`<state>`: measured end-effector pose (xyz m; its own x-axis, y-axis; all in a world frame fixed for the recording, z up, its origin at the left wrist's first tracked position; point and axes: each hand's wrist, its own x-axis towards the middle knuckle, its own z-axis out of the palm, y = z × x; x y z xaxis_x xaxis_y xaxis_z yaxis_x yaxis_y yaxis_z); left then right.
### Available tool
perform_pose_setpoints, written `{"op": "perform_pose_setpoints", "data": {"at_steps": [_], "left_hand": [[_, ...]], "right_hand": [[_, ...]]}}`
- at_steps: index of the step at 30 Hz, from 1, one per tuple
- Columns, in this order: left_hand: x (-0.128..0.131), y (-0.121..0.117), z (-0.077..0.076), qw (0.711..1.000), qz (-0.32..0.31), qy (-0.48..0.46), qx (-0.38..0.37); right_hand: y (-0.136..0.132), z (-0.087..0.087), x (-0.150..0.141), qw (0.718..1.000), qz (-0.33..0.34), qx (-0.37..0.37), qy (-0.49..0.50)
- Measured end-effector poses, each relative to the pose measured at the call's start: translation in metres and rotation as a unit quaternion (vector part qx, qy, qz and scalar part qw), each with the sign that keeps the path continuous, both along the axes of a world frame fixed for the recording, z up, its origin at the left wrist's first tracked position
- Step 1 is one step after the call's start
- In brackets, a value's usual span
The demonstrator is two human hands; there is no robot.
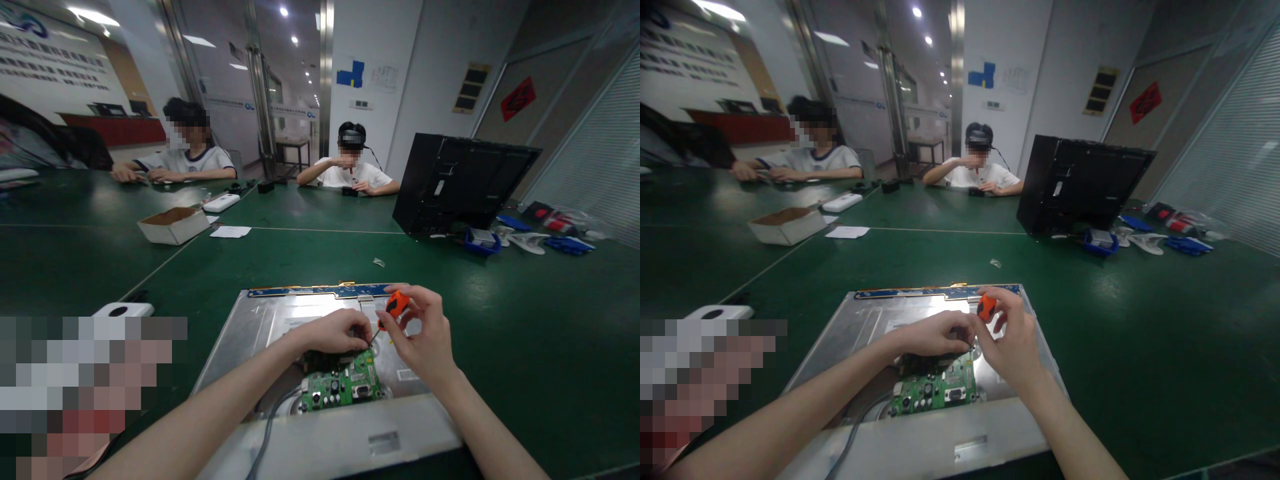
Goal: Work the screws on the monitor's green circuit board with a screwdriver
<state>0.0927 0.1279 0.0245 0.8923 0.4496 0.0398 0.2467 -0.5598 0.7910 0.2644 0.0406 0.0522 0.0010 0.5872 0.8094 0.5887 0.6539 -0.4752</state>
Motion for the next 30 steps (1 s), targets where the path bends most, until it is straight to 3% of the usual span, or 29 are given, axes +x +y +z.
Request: {"op": "perform_pose_setpoints", "data": {"at_steps": [17, 30], "left_hand": [[0.0002, -0.0005, -0.0011, 1.0, -0.004, -0.003, -0.015], [-0.0003, 0.0004, -0.0023, 1.0, 0.0, -0.003, -0.011]], "right_hand": [[-0.0014, 0.0067, 0.0002, 0.997, 0.015, -0.003, -0.071], [0.0008, 0.0004, 0.0011, 0.998, -0.011, 0.022, -0.05]]}}
